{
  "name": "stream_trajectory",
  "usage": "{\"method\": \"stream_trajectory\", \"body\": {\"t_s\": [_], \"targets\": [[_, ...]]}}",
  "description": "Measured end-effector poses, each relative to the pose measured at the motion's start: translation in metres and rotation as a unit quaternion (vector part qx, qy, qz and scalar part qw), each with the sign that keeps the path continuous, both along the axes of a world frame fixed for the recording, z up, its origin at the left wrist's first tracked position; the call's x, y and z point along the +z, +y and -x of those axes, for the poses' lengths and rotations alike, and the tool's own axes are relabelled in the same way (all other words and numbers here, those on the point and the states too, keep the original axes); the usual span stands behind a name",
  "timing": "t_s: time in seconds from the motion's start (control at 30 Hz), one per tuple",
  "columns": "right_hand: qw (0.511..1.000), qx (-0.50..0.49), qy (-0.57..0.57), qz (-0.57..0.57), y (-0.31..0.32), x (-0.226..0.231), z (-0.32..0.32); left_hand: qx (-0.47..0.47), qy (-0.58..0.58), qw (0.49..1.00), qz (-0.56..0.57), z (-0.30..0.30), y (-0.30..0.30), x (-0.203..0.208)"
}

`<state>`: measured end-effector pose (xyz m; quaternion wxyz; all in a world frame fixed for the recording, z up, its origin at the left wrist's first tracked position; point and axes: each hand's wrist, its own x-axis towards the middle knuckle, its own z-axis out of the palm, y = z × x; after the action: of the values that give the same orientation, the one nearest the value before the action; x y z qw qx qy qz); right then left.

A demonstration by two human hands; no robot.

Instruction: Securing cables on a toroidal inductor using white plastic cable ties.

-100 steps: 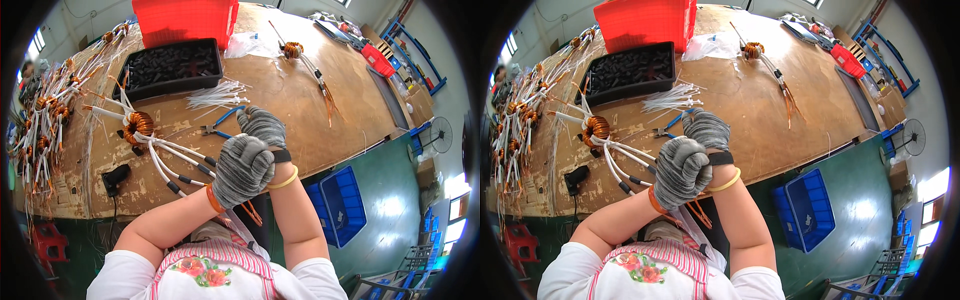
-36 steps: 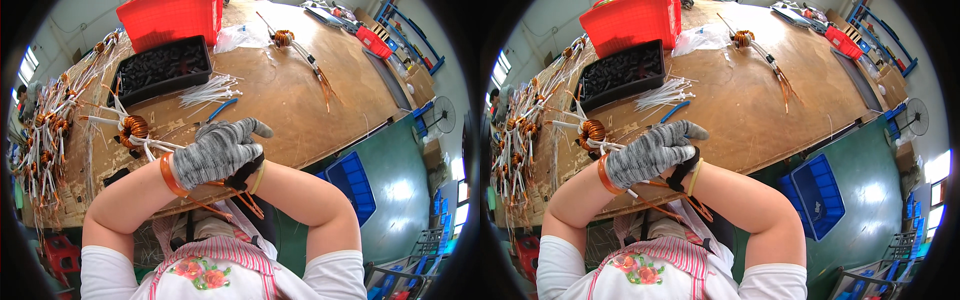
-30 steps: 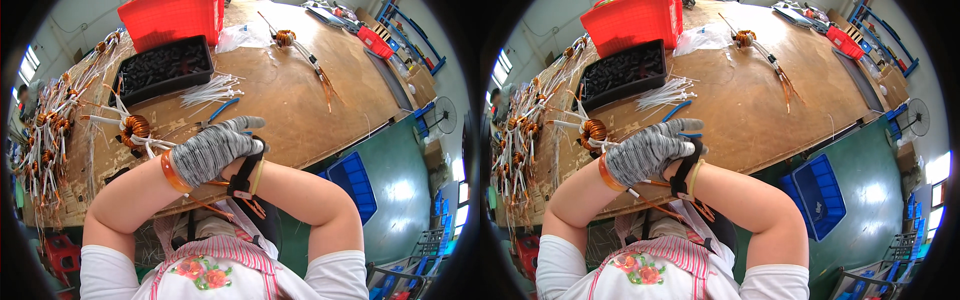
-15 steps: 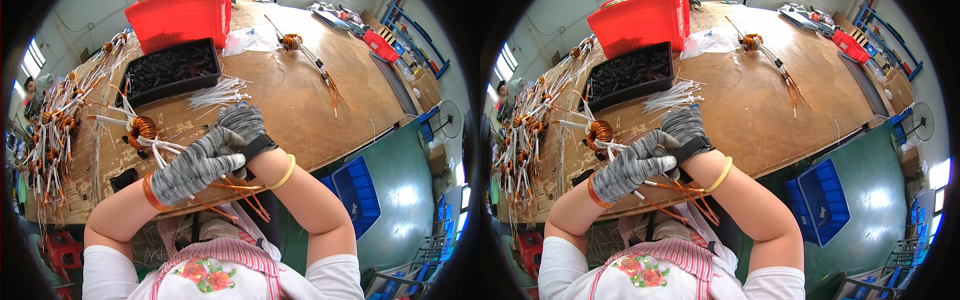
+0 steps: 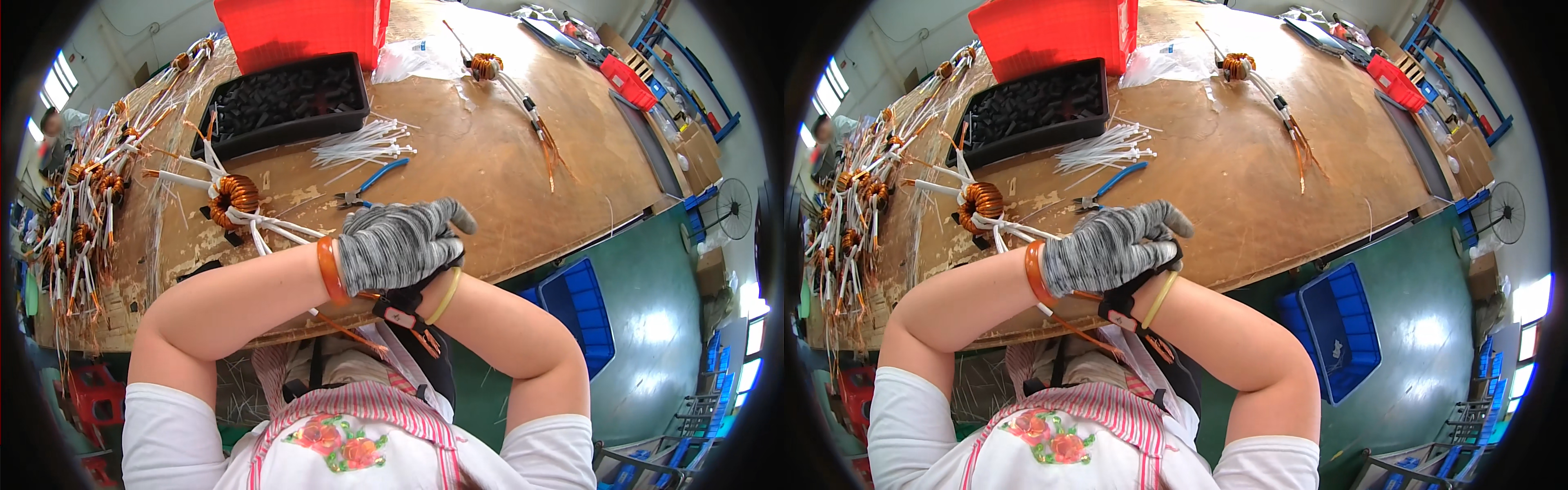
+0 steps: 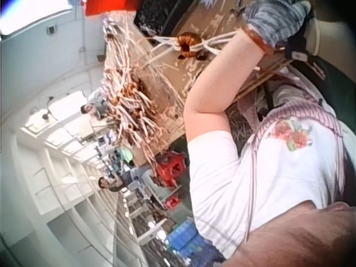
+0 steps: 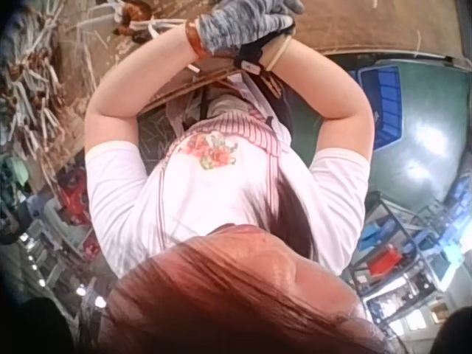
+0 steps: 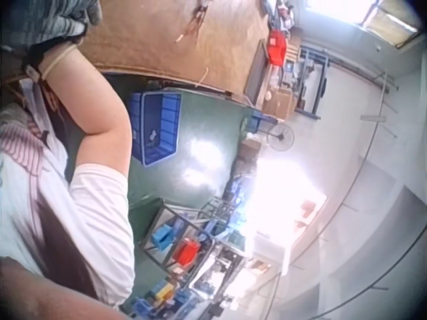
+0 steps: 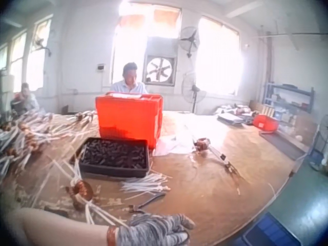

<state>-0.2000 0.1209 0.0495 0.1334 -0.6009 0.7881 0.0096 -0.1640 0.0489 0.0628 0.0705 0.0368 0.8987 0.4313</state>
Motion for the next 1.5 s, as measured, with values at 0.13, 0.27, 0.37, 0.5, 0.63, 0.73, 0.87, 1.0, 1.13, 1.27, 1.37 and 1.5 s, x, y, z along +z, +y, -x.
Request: {"method": "stream_trajectory", "body": {"t_s": [0.13,0.27,0.37,0.5,0.63,0.73,0.87,1.0,1.13,1.27,1.37,1.5], "targets": [[1.0,-0.019,-0.013,0.016,0.009,0.002,0.018,-0.021,-0.026,0.914,-0.405,-0.009,0.004,0.019],[0.997,-0.049,-0.026,0.061,0.005,-0.002,0.039,0.025,0.072,0.921,-0.382,-0.019,-0.007,0.027],[0.974,-0.108,-0.105,0.167,0.003,-0.02,0.056,0.009,0.403,0.906,0.133,-0.013,-0.014,0.032],[0.966,-0.182,-0.091,0.159,-0.005,-0.02,0.08,0.08,0.463,0.869,0.153,-0.032,-0.029,0.035],[0.814,-0.306,-0.343,0.354,0.001,-0.018,0.085,0.142,0.334,0.932,-0.026,-0.056,-0.001,-0.019],[0.672,-0.345,-0.499,0.425,-0.01,0.008,0.062,0.175,0.214,0.944,-0.179,-0.062,0.02,-0.054],[0.545,-0.322,-0.595,0.495,-0.008,0.001,0.063,0.122,0.216,0.876,-0.415,-0.056,0.038,-0.055],[0.572,-0.295,-0.554,0.528,-0.002,-0.006,0.06,0.153,-0.011,0.832,-0.533,-0.061,0.031,-0.037],[0.636,-0.257,-0.417,0.597,0.001,0.0,0.061,0.146,-0.024,0.841,-0.52,-0.064,0.031,-0.046],[0.433,-0.297,-0.66,0.537,0.002,-0.018,0.074,0.115,-0.025,0.862,-0.493,-0.056,0.023,-0.035],[0.381,-0.313,-0.721,0.487,0.004,-0.023,0.069,0.113,-0.075,0.906,-0.402,-0.058,0.02,-0.031],[0.356,-0.326,-0.738,0.471,0.007,-0.026,0.07,0.111,0.046,0.941,-0.316,-0.063,0.027,-0.03]]}}
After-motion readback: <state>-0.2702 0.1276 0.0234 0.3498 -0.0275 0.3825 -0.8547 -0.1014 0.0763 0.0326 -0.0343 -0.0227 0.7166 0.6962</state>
